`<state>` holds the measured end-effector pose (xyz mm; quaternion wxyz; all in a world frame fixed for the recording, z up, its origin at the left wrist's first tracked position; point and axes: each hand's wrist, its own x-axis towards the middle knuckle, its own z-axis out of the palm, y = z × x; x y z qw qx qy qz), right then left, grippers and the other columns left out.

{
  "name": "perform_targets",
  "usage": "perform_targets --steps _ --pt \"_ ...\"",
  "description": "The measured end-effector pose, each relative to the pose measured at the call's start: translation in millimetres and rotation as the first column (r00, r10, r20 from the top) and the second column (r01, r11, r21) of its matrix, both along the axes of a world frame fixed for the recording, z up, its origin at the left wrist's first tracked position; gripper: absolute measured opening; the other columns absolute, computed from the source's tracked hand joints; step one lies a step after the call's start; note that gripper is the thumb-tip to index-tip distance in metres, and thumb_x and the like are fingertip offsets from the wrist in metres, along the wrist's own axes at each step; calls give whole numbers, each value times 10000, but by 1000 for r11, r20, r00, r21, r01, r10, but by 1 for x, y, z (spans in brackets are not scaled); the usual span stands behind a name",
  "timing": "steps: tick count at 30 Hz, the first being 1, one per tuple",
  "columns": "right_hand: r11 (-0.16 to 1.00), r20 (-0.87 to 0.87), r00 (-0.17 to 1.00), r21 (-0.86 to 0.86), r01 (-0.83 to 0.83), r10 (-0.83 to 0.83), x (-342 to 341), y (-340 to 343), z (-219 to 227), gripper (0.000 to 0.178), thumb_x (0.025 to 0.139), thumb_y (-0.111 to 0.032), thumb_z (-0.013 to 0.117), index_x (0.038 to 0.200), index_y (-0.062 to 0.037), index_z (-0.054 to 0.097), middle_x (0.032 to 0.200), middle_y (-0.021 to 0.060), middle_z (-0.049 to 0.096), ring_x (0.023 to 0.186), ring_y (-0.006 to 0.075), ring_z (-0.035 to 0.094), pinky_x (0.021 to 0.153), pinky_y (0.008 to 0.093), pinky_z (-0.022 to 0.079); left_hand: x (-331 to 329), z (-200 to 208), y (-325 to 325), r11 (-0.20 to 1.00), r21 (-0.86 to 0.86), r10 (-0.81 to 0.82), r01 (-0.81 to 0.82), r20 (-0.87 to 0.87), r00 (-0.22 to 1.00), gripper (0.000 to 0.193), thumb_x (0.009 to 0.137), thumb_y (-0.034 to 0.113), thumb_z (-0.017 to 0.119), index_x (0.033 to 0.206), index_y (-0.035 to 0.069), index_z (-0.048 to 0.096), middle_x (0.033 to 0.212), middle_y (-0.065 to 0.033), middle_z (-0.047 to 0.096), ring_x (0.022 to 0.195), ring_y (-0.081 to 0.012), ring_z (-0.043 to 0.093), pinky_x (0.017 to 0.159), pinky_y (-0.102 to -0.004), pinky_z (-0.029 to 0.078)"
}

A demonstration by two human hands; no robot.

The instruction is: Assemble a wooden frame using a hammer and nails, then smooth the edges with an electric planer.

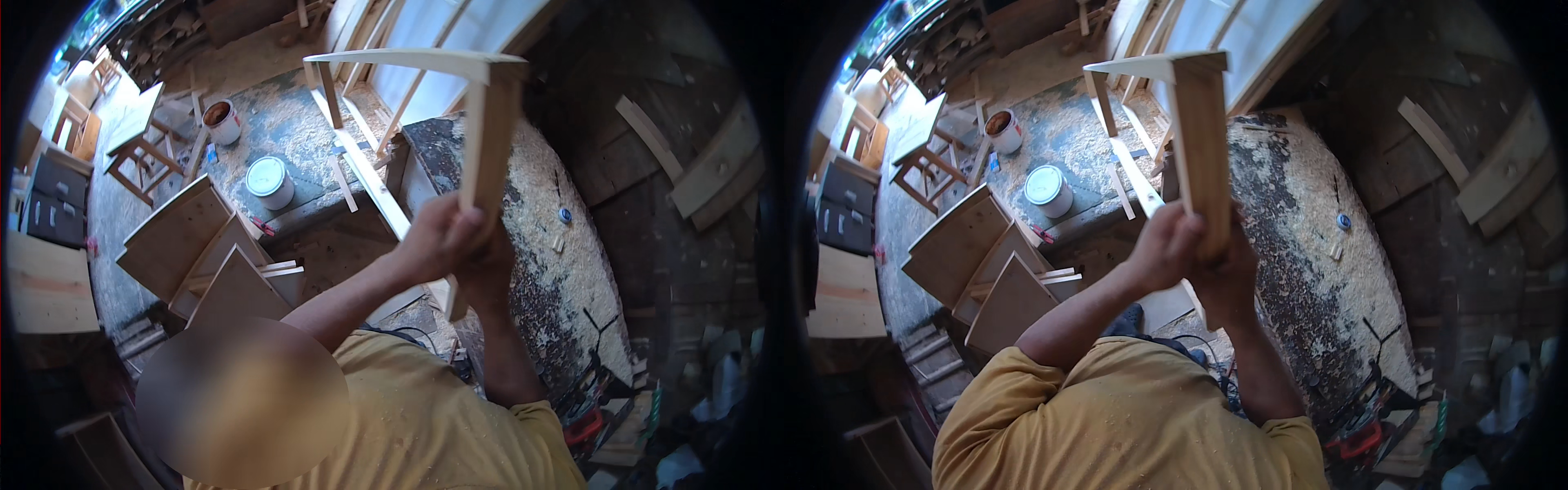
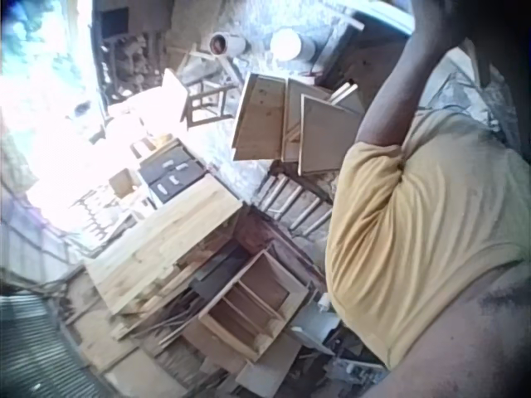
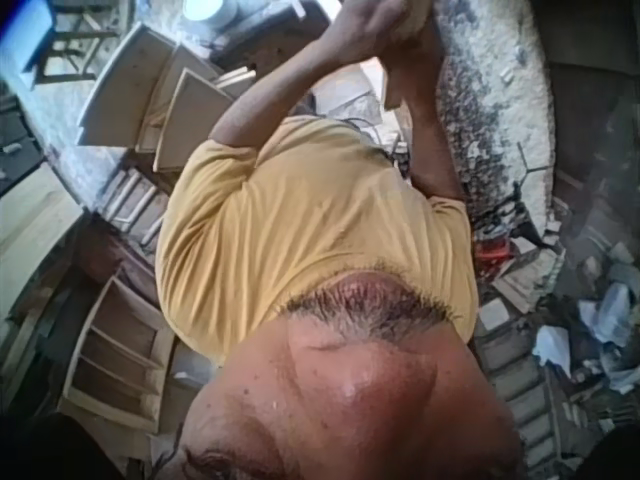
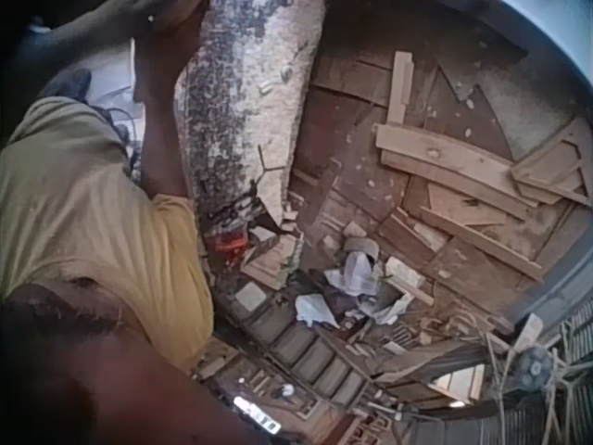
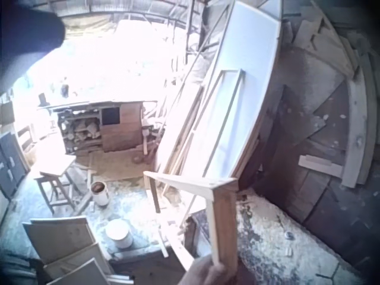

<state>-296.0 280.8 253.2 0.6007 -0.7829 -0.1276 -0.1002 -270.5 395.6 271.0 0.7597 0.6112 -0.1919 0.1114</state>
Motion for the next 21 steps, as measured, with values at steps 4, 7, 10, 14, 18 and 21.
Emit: perform_targets --steps 4,7,10,14,18,21 --pt "942 192 963 -312 -122 188 -22 -46 5 672 744 -208 747 1301 -38 413 1200 156 528 1065 297 554 875 383 469 -22 -14 20 948 -302 -51 -104 -464 884 344 926 242 505 1197 31 493 1146 -139 568 1031 -213 536 868 -382 443" --pt "947 83 996 -317 51 -25 -45 -123 -31 633 733 -228 760 1261 -29 472 1188 173 532 1119 324 512 965 405 408 -1 41 12 992 119 3 36 -308 952 413 940 325 443 1210 15 478 1105 -140 578 982 -212 562 839 -374 475" --pt "801 65 835 -250 544 -546 -119 -266 -111 493 714 -177 770 1128 -16 556 1117 176 565 1095 286 530 920 378 447 95 88 159 807 511 166 -296 285 944 541 962 450 351 1229 -9 455 1042 -141 594 908 -210 602 794 -363 524" --pt "190 151 356 -625 757 -922 -264 -440 -147 303 765 -171 714 1006 -24 604 978 138 619 954 275 592 770 401 460 52 57 109 988 140 58 -59 11 998 650 944 545 343 1247 -25 422 1011 -155 605 825 -197 637 670 -344 566" --pt "-1 240 326 -806 591 -914 -398 -564 -176 369 848 -191 636 1158 -3 566 1095 163 610 1001 296 590 903 381 441 81 41 118 652 478 354 -588 495 794 580 927 507 448 1209 20 307 986 -98 515 780 -180 548 606 -333 525" --pt "-62 173 125 -790 610 -977 -423 -584 -172 472 840 -256 667 1191 30 533 1211 204 563 1123 312 548 954 373 416 84 90 88 955 72 280 -287 92 956 526 870 503 537 1055 12 490 861 -91 566 686 -191 569 664 -389 528"
